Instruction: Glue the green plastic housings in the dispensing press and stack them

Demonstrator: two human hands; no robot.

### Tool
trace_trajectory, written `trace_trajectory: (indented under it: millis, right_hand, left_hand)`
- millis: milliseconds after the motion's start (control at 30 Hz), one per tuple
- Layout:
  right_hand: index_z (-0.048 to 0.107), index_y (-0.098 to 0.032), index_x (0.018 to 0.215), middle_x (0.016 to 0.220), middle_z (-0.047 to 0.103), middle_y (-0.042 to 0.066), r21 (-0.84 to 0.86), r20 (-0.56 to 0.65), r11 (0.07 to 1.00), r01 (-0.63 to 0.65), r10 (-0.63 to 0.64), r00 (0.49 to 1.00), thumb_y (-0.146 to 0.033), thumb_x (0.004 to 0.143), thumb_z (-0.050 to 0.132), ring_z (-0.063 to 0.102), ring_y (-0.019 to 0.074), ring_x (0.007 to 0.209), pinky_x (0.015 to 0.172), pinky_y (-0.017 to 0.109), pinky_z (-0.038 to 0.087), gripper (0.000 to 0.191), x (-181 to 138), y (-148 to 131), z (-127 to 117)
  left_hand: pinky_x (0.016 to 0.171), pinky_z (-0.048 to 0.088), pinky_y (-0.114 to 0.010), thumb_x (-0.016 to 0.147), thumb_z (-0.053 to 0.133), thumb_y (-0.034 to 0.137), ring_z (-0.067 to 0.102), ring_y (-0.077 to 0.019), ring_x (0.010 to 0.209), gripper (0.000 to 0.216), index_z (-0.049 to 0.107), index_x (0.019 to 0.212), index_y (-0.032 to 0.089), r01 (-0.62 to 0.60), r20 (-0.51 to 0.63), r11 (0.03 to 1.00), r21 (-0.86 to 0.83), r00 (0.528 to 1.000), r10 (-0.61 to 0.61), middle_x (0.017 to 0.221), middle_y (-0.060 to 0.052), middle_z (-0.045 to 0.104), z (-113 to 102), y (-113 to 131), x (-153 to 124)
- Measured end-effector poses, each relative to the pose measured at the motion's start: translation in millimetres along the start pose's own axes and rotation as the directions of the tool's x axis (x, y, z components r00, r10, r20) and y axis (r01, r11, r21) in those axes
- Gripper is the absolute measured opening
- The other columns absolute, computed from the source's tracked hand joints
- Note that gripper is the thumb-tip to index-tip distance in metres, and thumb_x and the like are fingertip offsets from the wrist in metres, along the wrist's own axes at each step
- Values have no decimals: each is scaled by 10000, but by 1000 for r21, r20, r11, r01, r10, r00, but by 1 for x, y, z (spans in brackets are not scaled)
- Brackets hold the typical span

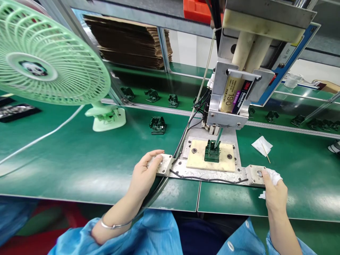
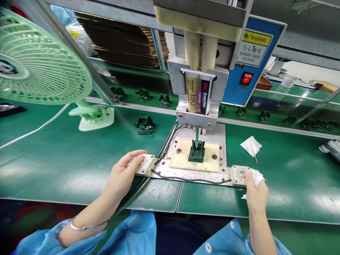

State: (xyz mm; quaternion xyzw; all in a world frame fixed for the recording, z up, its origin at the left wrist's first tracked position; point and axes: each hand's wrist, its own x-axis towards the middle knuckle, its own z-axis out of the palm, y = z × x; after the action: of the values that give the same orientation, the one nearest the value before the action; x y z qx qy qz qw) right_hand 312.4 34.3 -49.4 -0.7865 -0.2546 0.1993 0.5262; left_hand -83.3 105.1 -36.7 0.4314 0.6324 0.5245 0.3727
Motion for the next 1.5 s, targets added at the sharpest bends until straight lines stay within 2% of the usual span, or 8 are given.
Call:
trace_trajectory:
  millis: [133,400,933,1500]
  right_hand:
    - [748,-135,1018,1083,755,139,-3,6,999,42,-42,999,-665,667,730,659,361,1100,926,434,502,636,0,0,0]
    - [748,-138,1019,1102,752,135,18,3,1000,7,-7,1000,-639,653,749,649,365,1127,984,449,479,620,-1,0,0]
    - [748,-151,1019,1112,751,127,5,19,1000,13,-14,1000,-634,669,738,645,366,1148,1014,472,466,596,2,3,0]
    - [742,-140,1018,1080,758,144,13,28,999,34,-34,999,-674,649,735,658,375,1122,963,464,490,649,2,5,0]
  left_hand:
    - [686,446,-245,737,710,576,594,-176,770,485,706,1018,180,2,3,1000,-4,1000,-2,917,-47,695,0,-1,0]
    - [687,431,-242,734,717,572,571,-164,761,479,702,1015,184,6,9,1000,-16,1000,-6,907,-37,686,1,1,0]
    - [711,430,-242,728,724,609,574,-162,781,515,696,1023,187,9,10,1000,-18,1000,-8,935,-35,689,-1,-3,2]
    - [761,431,-243,807,675,542,580,-162,832,429,691,1046,186,-32,6,999,32,999,32,975,-31,691,-1,-4,1]
